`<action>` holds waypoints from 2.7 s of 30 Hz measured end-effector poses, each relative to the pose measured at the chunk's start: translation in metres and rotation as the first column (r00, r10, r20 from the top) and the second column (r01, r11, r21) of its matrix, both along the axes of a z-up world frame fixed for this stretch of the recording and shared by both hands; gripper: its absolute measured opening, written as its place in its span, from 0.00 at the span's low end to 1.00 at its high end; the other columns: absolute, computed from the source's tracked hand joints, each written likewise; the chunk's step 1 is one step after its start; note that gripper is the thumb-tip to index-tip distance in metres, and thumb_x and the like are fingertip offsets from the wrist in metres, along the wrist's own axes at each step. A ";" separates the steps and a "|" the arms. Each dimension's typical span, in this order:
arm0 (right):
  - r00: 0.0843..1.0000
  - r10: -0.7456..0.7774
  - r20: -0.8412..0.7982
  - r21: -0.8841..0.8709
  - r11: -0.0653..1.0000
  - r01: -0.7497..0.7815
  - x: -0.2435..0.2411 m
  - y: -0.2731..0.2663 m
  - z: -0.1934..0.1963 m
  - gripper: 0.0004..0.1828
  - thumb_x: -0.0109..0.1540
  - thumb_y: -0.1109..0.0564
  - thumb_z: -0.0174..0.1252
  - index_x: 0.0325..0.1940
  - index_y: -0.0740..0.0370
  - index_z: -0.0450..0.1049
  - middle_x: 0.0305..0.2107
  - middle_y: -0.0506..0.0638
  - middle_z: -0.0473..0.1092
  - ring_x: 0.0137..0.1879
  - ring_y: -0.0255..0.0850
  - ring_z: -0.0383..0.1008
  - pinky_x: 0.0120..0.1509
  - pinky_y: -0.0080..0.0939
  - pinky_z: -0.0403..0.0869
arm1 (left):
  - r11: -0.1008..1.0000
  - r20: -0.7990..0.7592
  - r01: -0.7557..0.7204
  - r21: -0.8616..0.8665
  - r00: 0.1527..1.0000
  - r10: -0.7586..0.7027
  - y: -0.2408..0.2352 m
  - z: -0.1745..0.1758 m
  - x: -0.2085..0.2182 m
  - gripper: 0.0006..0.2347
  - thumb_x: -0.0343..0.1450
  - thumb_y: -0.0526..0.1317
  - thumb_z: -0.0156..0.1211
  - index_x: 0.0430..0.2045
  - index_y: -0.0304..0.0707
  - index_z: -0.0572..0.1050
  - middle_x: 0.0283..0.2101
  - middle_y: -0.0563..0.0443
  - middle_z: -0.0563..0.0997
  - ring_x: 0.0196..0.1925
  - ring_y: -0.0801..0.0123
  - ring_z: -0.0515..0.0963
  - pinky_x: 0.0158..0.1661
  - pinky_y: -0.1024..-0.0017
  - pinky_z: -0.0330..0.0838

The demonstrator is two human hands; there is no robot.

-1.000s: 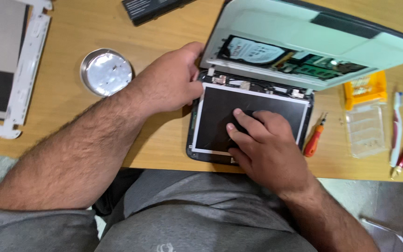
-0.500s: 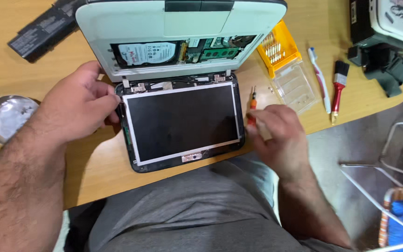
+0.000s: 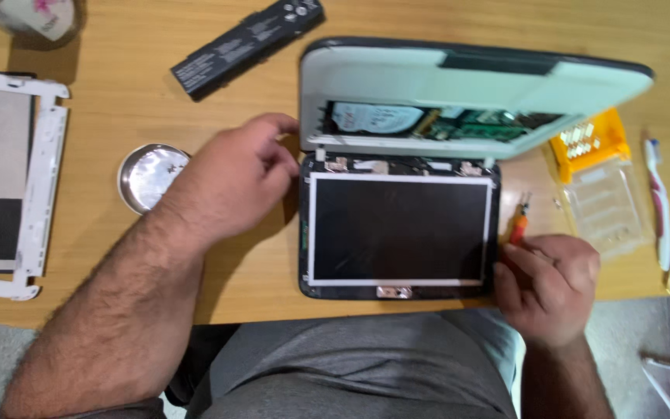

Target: The person removes the old laptop screen, cleans the new screen with a brush, and installs it into the laptop. They connect the ribbon cable, align the screen, and secure it with screws using a screwdriver.

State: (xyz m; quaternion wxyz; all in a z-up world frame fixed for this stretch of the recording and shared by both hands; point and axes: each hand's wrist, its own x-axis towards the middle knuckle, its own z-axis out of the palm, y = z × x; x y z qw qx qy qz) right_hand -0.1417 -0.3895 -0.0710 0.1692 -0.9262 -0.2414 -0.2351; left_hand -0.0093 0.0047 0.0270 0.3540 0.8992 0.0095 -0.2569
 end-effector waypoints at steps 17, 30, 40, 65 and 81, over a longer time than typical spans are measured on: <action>0.991 -0.002 -0.137 0.052 0.999 0.009 0.008 0.009 -0.001 0.07 0.62 0.63 0.60 0.42 0.72 0.77 0.42 0.71 0.76 0.42 0.61 0.79 0.45 0.56 0.76 | 0.973 -0.140 0.214 0.083 0.969 -0.202 -0.005 -0.006 0.007 0.32 0.69 0.39 0.58 0.73 0.52 0.59 0.40 0.59 0.86 0.40 0.66 0.84 0.43 0.65 0.80; 0.997 -0.074 -0.038 0.085 0.993 0.077 0.005 0.011 0.002 0.07 0.59 0.64 0.62 0.40 0.59 0.81 0.40 0.52 0.77 0.43 0.48 0.78 0.50 0.50 0.75 | 0.980 0.549 0.117 0.159 0.815 -0.186 0.019 -0.012 -0.043 0.11 0.69 0.38 0.71 0.40 0.33 0.79 0.35 0.46 0.81 0.34 0.65 0.77 0.40 0.70 0.69; 0.992 0.000 -0.126 0.223 0.974 0.029 0.005 0.002 0.000 0.14 0.54 0.65 0.65 0.44 0.59 0.77 0.42 0.56 0.73 0.47 0.50 0.74 0.53 0.50 0.74 | 0.707 0.616 0.581 0.403 0.399 -0.679 -0.085 -0.033 -0.063 0.24 0.66 0.52 0.68 0.53 0.42 0.76 0.67 0.42 0.71 0.68 0.45 0.67 0.65 0.47 0.62; 0.954 0.278 0.113 0.717 0.642 -0.272 -0.010 -0.027 -0.035 0.41 0.63 0.79 0.46 0.72 0.41 0.65 0.63 0.51 0.69 0.31 0.35 0.67 0.39 0.41 0.68 | 0.604 0.486 0.481 0.635 0.359 -0.797 -0.121 -0.032 -0.045 0.33 0.52 0.62 0.74 0.47 0.45 0.77 0.62 0.42 0.77 0.56 0.49 0.77 0.55 0.54 0.74; 0.975 -0.207 0.077 0.728 0.680 0.087 -0.003 -0.021 -0.006 0.10 0.70 0.64 0.51 0.54 0.63 0.59 0.46 0.67 0.66 0.50 0.49 0.72 0.47 0.39 0.82 | 0.651 0.672 0.595 0.471 0.236 -0.702 -0.094 -0.045 -0.030 0.19 0.61 0.54 0.74 0.40 0.46 0.81 0.62 0.45 0.79 0.57 0.51 0.80 0.54 0.56 0.75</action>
